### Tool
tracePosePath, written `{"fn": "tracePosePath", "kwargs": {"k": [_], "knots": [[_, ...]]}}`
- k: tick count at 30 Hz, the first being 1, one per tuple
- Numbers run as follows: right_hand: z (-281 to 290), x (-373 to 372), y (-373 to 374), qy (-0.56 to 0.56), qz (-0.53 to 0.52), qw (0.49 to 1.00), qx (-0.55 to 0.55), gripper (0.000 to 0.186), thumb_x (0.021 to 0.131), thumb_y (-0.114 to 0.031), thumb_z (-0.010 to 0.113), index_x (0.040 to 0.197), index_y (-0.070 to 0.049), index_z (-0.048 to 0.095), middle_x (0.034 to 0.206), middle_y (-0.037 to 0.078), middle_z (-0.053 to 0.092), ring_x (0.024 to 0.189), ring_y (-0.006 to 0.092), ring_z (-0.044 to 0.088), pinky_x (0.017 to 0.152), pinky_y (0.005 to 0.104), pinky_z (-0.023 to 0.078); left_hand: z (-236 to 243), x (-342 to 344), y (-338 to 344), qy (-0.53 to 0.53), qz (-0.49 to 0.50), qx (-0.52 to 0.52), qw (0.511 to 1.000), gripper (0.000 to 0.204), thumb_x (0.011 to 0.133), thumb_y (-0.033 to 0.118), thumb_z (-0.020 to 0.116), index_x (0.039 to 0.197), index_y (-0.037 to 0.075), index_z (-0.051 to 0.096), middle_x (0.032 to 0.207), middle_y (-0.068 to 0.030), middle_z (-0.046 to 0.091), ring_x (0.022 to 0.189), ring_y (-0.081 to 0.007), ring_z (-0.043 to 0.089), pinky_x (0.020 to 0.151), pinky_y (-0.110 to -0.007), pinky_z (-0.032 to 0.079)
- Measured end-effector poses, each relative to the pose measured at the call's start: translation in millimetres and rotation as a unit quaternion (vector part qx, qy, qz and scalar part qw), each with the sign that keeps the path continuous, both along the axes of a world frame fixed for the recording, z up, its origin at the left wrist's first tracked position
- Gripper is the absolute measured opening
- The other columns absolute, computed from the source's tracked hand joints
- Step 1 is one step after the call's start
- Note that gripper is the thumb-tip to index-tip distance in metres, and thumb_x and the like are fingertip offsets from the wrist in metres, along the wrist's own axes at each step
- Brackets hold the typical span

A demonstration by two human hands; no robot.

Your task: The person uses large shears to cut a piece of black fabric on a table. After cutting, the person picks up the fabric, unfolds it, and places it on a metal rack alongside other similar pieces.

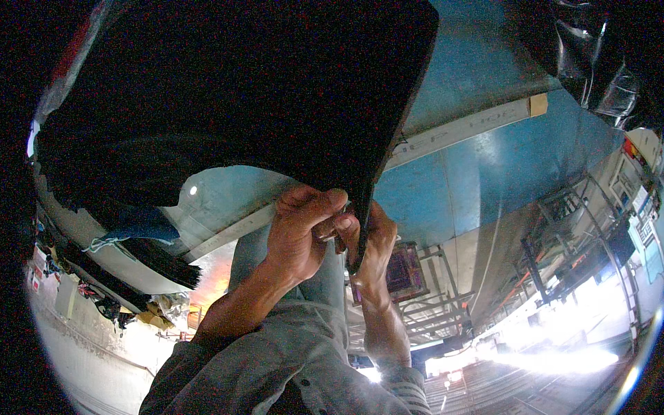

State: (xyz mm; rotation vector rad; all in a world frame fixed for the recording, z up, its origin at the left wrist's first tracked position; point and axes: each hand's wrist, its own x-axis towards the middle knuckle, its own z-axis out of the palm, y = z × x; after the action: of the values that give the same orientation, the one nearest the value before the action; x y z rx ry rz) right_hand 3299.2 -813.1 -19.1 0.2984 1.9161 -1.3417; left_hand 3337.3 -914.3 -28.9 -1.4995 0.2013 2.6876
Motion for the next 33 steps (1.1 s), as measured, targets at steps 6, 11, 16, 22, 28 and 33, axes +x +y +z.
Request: {"fn": "tracePosePath", "kwargs": {"k": [6,11,16,22,28,33], "knots": [[1,0,2,-0.032,-0.02,0.999,-0.006,0.053,0.086,-0.054,0.061,0.083,-0.002,0.056,0.062,-0.001,0.055,0.046,0.0047,0.046,0.04,0.0202,0.032,-3,3,1,0.007,-0.005,0.007,1.0,0.01,0.083,0.011,0.071,0.077,0.004,0.069,0.065,-0.0024,0.063,0.052,-0.0027,0.049,0.046,-0.019,0.034],[0,1,9,-0.04,-0.041,0.998,-0.03,0.064,0.077,-0.063,0.065,0.09,-0.001,0.056,0.069,0.001,0.055,0.055,0.0077,0.05,0.045,0.0212,0.036,1,0,-2,0.005,0.0,-0.003,1.0,0.011,0.082,0.011,0.072,0.075,0.005,0.068,0.064,-0.0019,0.062,0.052,-0.0037,0.048,0.047,-0.02,0.034],[1,-2,7,-0.041,-0.047,0.996,-0.057,0.077,0.071,-0.07,0.066,0.098,0.002,0.055,0.076,0.003,0.054,0.065,0.0101,0.052,0.053,0.0228,0.039,1,1,0,-0.014,-0.017,-0.014,1.0,0.012,0.081,0.012,0.073,0.073,0.005,0.067,0.063,-0.0007,0.06,0.052,-0.0046,0.047,0.046,-0.022,0.033],[3,-2,8,-0.011,-0.013,0.998,-0.062,0.086,0.082,-0.064,0.059,0.123,0.01,0.045,0.093,0.009,0.055,0.083,0.0132,0.053,0.07,0.0268,0.042,-2,4,1,0.014,-0.001,-0.007,1.0,0.009,0.081,0.011,0.072,0.075,0.007,0.068,0.064,-0.0004,0.061,0.053,-0.0043,0.048,0.047,-0.021,0.032],[-6,0,13,0.049,0.01,0.998,-0.041,0.084,0.085,-0.06,0.058,0.128,0.01,0.042,0.099,0.01,0.056,0.088,0.0139,0.053,0.073,0.0274,0.041,-1,4,3,0.007,0.002,-0.009,1.0,0.008,0.082,0.013,0.073,0.078,0.007,0.069,0.069,-0.0018,0.064,0.055,-0.0039,0.05,0.049,-0.021,0.033],[-3,-11,-1,0.028,-0.038,0.998,-0.039,0.076,0.076,-0.071,0.061,0.098,0.001,0.057,0.077,0.002,0.058,0.067,0.009,0.053,0.055,0.0235,0.042,6,-6,-3,-0.039,-0.022,-0.013,0.999,0.017,0.081,0.012,0.072,0.067,0.008,0.063,0.062,0.0001,0.059,0.05,-0.0078,0.048,0.05,-0.027,0.04]]}}
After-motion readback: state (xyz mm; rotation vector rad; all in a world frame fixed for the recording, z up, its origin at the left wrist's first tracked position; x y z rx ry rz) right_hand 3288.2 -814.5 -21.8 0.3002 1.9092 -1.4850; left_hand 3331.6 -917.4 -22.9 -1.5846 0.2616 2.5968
